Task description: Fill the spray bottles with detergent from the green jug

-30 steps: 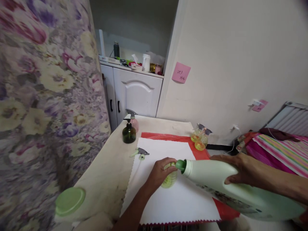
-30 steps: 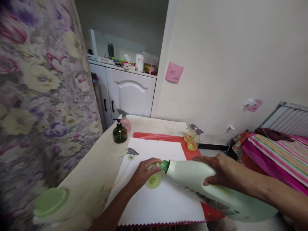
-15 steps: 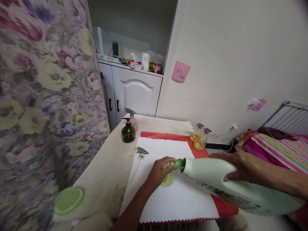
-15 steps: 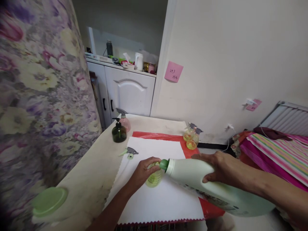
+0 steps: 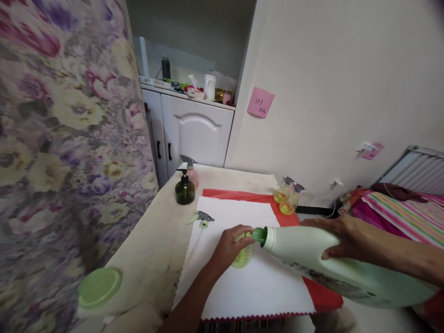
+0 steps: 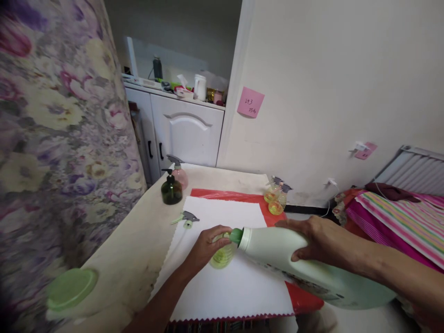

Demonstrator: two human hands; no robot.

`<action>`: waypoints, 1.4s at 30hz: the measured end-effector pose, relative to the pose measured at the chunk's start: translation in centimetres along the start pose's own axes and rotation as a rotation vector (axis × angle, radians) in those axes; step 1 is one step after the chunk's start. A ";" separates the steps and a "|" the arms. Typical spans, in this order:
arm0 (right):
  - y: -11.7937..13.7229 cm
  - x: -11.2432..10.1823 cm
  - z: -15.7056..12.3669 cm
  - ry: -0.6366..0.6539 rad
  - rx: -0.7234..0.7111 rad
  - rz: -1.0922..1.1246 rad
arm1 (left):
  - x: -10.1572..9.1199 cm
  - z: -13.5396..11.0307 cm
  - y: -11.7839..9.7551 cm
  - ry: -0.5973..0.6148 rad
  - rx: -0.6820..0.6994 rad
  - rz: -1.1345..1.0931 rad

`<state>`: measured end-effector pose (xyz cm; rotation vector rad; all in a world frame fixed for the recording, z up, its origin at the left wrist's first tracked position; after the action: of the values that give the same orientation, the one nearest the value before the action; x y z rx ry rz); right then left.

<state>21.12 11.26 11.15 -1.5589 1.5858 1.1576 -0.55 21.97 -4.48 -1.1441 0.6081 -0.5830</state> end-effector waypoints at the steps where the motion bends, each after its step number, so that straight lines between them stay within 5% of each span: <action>1: 0.0 0.0 0.0 0.001 0.001 -0.005 | 0.0 0.0 0.0 -0.001 -0.001 0.000; 42: 0.4 -0.3 0.0 0.019 0.001 -0.044 | 0.0 0.0 0.4 -0.008 -0.023 -0.032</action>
<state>20.80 11.36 11.49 -1.6011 1.5563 1.1207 -0.53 22.13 -4.85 -1.1792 0.5923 -0.6002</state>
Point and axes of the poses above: each hand's wrist, its own z-axis towards the middle knuckle, its own x-axis out of the palm, y = z × x, the point moved 5 cm from there along z, towards the middle knuckle, and after that the axes turned 12 degrees about y, right-handed, at the moved point
